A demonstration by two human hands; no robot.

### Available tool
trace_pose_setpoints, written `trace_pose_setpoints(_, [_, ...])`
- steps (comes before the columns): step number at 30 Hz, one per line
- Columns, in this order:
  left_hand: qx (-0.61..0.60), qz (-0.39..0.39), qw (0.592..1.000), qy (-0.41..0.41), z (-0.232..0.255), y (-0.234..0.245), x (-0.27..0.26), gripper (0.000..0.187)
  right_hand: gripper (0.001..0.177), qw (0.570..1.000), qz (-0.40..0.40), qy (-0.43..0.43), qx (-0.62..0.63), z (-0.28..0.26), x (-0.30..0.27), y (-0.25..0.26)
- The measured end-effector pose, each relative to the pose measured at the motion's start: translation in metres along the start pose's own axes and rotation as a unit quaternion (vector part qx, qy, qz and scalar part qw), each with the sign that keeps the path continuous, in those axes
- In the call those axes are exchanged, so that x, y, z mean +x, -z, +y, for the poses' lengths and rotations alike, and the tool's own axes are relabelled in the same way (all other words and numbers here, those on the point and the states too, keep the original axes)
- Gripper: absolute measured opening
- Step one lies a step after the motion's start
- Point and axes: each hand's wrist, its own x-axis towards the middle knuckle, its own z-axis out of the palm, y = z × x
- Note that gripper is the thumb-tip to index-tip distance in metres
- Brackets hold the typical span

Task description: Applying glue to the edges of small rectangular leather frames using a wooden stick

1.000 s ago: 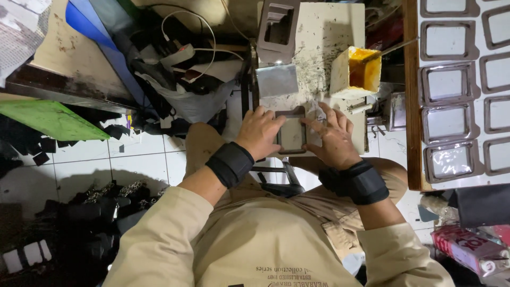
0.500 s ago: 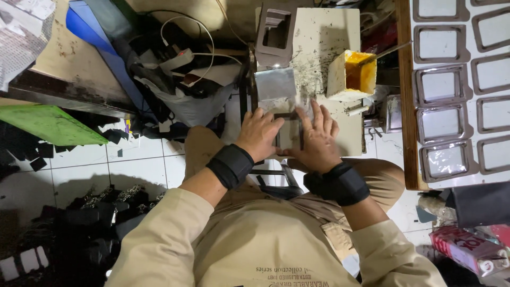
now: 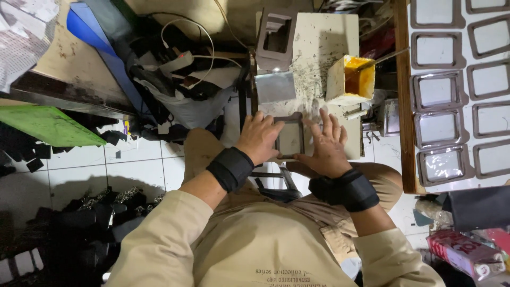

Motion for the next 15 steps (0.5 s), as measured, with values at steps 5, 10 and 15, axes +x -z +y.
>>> trace_pose_setpoints(5, [-0.012, -0.004, 1.000, -0.001, -0.005, -0.008, 0.001, 0.060, 0.075, 0.998, 0.028, 0.042, -0.033, -0.022, -0.002, 0.005])
trace_pose_setpoints(10, [0.017, 0.011, 1.000, -0.015, -0.002, 0.002, -0.004, 0.045, 0.060, 0.991, 0.064, 0.085, -0.080, -0.024, 0.005, -0.016])
trace_pose_setpoints(15, [0.071, 0.045, 0.996, -0.036, -0.005, -0.008, -0.002, 0.033, 0.044, 0.983, 0.100, 0.081, -0.128, -0.025, 0.006, -0.021])
